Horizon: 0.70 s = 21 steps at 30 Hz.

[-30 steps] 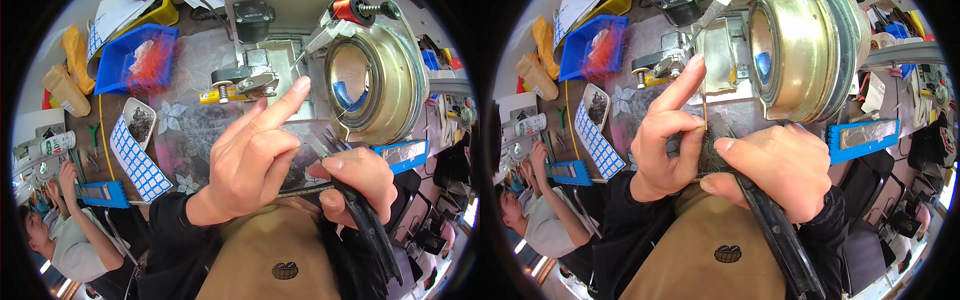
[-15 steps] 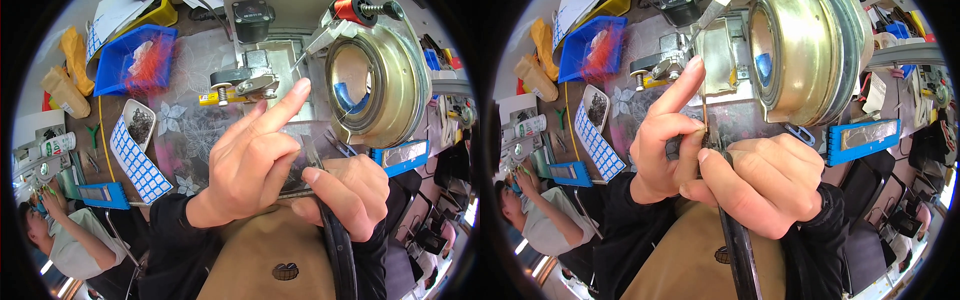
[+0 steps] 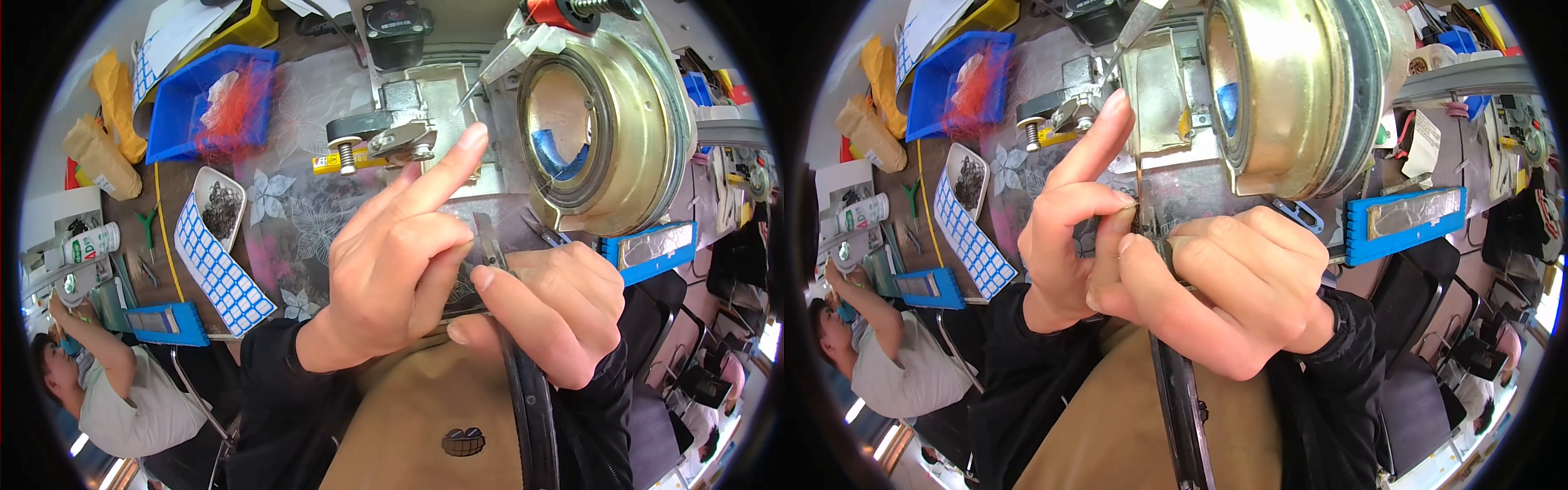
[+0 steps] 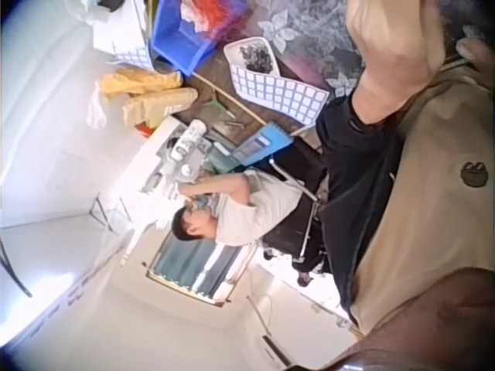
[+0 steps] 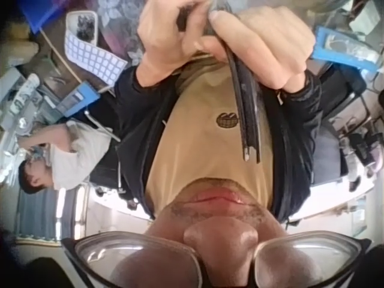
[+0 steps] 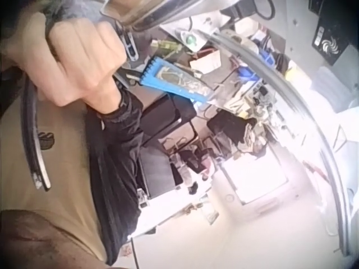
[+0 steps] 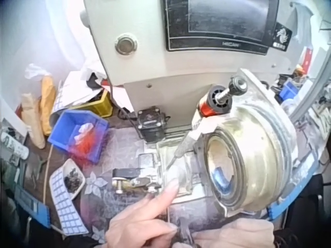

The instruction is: Assemble small electronic components using a winding machine, hand tools, and adhesive.

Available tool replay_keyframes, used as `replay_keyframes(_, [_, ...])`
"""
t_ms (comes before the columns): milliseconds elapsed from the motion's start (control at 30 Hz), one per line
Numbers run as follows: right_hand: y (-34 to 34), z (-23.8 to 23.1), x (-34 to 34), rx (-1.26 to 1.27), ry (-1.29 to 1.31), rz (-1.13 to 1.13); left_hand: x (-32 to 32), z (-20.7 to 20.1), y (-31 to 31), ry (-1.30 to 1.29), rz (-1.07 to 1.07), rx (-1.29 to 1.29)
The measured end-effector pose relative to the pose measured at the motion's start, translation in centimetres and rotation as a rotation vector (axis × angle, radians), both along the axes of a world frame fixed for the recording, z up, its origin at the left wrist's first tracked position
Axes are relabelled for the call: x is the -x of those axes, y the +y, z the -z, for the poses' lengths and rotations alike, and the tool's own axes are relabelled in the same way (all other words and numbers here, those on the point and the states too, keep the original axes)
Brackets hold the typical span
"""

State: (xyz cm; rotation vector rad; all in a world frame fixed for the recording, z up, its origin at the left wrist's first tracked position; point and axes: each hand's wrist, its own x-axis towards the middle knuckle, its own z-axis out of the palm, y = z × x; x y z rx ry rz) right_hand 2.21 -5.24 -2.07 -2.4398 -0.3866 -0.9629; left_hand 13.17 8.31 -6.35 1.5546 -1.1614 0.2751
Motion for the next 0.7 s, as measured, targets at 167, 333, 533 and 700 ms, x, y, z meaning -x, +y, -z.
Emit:
replay_keyframes(167, [0.04,0.17,-0.20,0.018,-0.061,0.015,0.08,-0.07,0.21,0.013,0.011,-0.026])
replay_keyframes(333, [0.21,0.30,-0.08,0.022,-0.162,0.017,0.04,-0.32,0.19,0.009,0.013,-0.041])
replay_keyframes(533, [0.57,0.30,-0.16,0.010,-0.199,0.036,0.00,-0.48,0.31,0.002,0.016,-0.056])
replay_keyframes(700, [0.73,0.49,-0.08,0.020,-0.236,0.052,0.11,-0.37,0.34,0.037,0.043,-0.048])
